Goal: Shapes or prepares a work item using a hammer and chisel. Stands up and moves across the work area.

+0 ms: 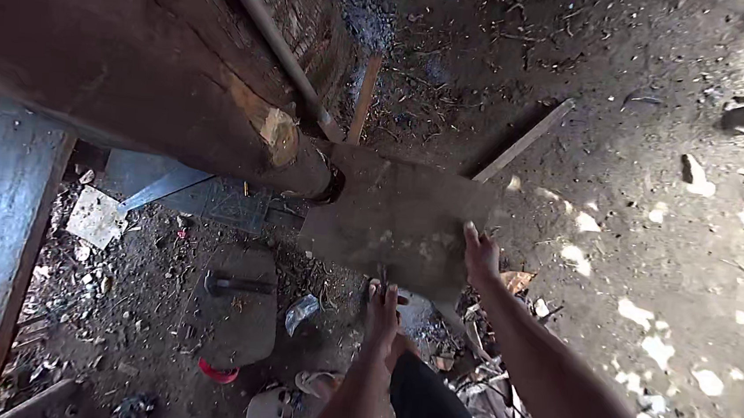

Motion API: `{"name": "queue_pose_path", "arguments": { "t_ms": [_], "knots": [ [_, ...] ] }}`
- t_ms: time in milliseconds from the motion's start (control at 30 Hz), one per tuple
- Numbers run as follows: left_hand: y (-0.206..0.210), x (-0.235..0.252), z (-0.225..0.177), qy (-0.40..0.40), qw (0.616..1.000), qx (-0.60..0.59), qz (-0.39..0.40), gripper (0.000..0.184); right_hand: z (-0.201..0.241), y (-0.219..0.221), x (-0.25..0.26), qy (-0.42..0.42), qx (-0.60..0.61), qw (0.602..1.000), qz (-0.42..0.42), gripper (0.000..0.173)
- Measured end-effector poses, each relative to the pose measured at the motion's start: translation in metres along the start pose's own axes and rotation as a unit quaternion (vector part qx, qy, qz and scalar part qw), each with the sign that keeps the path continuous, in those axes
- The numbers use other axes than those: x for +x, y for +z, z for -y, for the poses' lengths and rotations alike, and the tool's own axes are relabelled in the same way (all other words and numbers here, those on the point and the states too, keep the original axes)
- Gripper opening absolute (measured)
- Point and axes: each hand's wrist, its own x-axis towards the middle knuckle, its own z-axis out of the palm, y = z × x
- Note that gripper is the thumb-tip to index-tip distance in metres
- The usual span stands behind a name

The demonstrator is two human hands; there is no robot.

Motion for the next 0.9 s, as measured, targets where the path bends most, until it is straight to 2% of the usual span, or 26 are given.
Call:
{"name": "queue_pose_path", "arguments": {
  "t_ms": [100,167,333,400,467,533,600,633,700,767,900],
  "knots": [
    [-0.027,0.024,-0.028,0.004,0.996,0.088,-0.004,0.038,0.02,0.041,0.048,0.023,-0.089,0.995,0.032,0.069],
    [-0.052,0.032,-0.033,0.028,0.994,0.102,-0.016,0.036,0.018,0.05,0.061,0.017,-0.096,0.994,0.051,0.072],
    [-0.101,0.029,-0.027,0.044,0.989,0.087,-0.115,0.032,0.005,0.026,0.073,-0.032,-0.081,0.985,0.148,0.068],
    [-0.127,0.018,-0.023,0.053,0.981,0.106,-0.151,0.033,-0.008,0.009,0.087,-0.012,-0.011,0.986,0.167,0.069],
    [-0.154,0.0,-0.019,0.065,0.976,0.095,-0.185,0.032,-0.02,-0.012,0.102,0.027,0.1,0.988,0.116,0.07],
    [-0.179,-0.021,-0.01,0.064,0.971,0.069,-0.218,0.03,-0.026,-0.023,0.108,0.073,0.161,0.983,0.045,0.078],
    [-0.196,-0.036,0.002,0.049,0.965,0.052,-0.251,0.029,-0.009,0.003,0.091,0.105,0.153,0.983,0.001,0.084],
    [-0.198,-0.039,0.008,0.041,0.963,0.046,-0.262,0.028,0.005,0.027,0.079,0.105,0.117,0.987,-0.004,0.084],
    [-0.196,-0.038,0.017,0.023,0.961,0.039,-0.271,0.028,0.015,0.049,0.068,0.129,0.055,0.99,0.03,0.094],
    [-0.182,-0.027,0.023,0.015,0.966,0.04,-0.255,0.028,0.013,0.049,0.072,0.119,-0.002,0.991,0.065,0.097],
    [-0.143,-0.009,0.011,0.004,0.975,0.077,-0.208,0.028,0.012,0.046,0.078,0.068,-0.066,0.994,0.047,0.086]
  ]
}}
